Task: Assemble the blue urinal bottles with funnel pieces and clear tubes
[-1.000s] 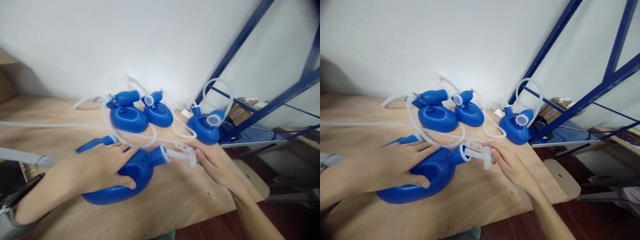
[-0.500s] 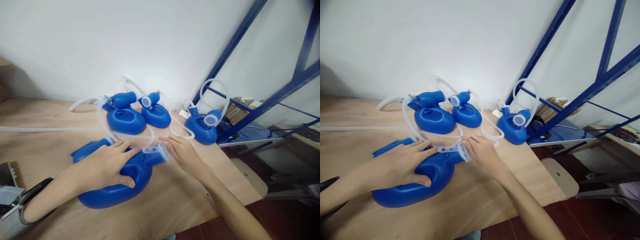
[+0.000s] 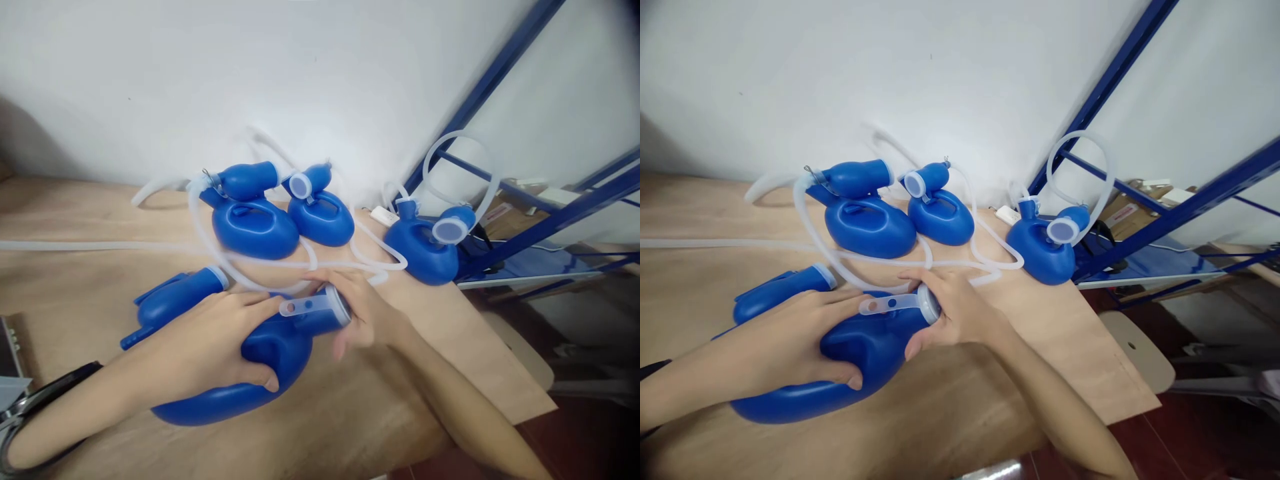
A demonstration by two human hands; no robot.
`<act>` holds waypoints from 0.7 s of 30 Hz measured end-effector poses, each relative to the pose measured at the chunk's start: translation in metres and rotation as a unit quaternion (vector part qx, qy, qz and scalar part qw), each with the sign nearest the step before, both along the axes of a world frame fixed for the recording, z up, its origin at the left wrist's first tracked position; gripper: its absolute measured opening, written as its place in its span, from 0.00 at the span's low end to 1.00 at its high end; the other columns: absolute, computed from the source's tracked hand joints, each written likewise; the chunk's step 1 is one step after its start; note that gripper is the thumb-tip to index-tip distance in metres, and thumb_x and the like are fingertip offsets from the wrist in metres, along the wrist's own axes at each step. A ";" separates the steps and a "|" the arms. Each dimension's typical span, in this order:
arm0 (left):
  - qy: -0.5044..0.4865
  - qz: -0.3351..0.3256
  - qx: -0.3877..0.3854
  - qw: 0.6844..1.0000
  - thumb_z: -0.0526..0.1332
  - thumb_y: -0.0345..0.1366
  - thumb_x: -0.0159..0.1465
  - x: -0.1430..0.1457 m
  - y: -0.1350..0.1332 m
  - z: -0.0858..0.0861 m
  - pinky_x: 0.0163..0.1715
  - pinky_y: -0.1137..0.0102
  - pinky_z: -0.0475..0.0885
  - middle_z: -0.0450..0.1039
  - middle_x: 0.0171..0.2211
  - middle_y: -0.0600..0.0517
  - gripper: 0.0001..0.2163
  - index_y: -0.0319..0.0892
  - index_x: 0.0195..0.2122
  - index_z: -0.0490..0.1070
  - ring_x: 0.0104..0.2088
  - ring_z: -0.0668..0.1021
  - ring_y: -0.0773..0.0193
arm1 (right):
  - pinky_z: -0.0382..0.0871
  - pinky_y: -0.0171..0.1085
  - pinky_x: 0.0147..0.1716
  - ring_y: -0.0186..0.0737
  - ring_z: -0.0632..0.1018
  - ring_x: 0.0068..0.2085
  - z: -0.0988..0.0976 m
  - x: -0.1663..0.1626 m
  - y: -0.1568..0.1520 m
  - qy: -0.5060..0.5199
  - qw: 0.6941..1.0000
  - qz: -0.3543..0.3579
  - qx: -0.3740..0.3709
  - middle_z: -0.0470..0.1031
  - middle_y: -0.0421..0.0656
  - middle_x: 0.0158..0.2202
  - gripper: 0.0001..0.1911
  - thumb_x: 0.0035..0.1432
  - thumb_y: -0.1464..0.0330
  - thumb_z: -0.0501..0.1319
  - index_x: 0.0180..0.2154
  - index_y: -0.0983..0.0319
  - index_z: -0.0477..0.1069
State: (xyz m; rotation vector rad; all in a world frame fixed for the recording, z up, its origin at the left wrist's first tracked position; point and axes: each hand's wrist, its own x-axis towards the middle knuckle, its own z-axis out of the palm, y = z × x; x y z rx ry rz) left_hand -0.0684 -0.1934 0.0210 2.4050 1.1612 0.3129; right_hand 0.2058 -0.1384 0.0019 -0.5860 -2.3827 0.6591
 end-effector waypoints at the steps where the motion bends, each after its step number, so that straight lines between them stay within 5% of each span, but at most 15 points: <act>1: -0.007 -0.002 -0.008 1.000 0.75 0.48 0.55 0.000 0.000 -0.001 0.47 0.60 0.78 0.80 0.58 0.50 0.30 0.54 0.60 0.76 0.53 0.82 0.45 | 0.79 0.44 0.45 0.49 0.85 0.45 -0.001 -0.001 0.001 0.014 0.999 0.018 -0.026 0.83 0.48 0.47 0.48 0.51 0.35 0.69 0.61 0.61 0.69; 4: -0.019 -0.001 -0.020 1.000 0.75 0.45 0.54 0.000 0.002 -0.002 0.50 0.60 0.77 0.79 0.58 0.52 0.28 0.55 0.57 0.77 0.55 0.81 0.44 | 0.79 0.42 0.45 0.47 0.86 0.44 0.001 -0.003 0.001 0.020 0.997 0.038 -0.071 0.85 0.46 0.47 0.40 0.50 0.45 0.76 0.56 0.59 0.71; 10: -0.020 0.014 -0.040 0.999 0.74 0.39 0.53 0.006 0.004 0.000 0.51 0.58 0.77 0.80 0.56 0.53 0.27 0.56 0.55 0.77 0.55 0.81 0.45 | 0.77 0.41 0.42 0.44 0.85 0.40 0.020 -0.007 -0.013 -0.063 0.996 -0.037 -0.059 0.84 0.44 0.44 0.21 0.60 0.56 0.72 0.49 0.60 0.72; 14: -0.029 0.030 -0.061 0.997 0.74 0.38 0.53 0.008 0.004 0.001 0.46 0.60 0.78 0.82 0.51 0.54 0.21 0.56 0.49 0.79 0.50 0.83 0.47 | 0.76 0.43 0.46 0.47 0.84 0.45 0.030 -0.008 -0.016 -0.122 0.990 -0.042 -0.049 0.83 0.45 0.47 0.25 0.56 0.55 0.74 0.50 0.59 0.71; 21: -0.030 0.053 -0.016 0.998 0.79 0.51 0.47 0.001 0.001 -0.010 0.54 0.53 0.77 0.78 0.59 0.49 0.41 0.57 0.64 0.72 0.59 0.78 0.37 | 0.76 0.40 0.40 0.41 0.83 0.37 0.007 -0.011 -0.012 0.012 0.999 -0.036 0.033 0.83 0.42 0.39 0.21 0.61 0.50 0.69 0.45 0.59 0.74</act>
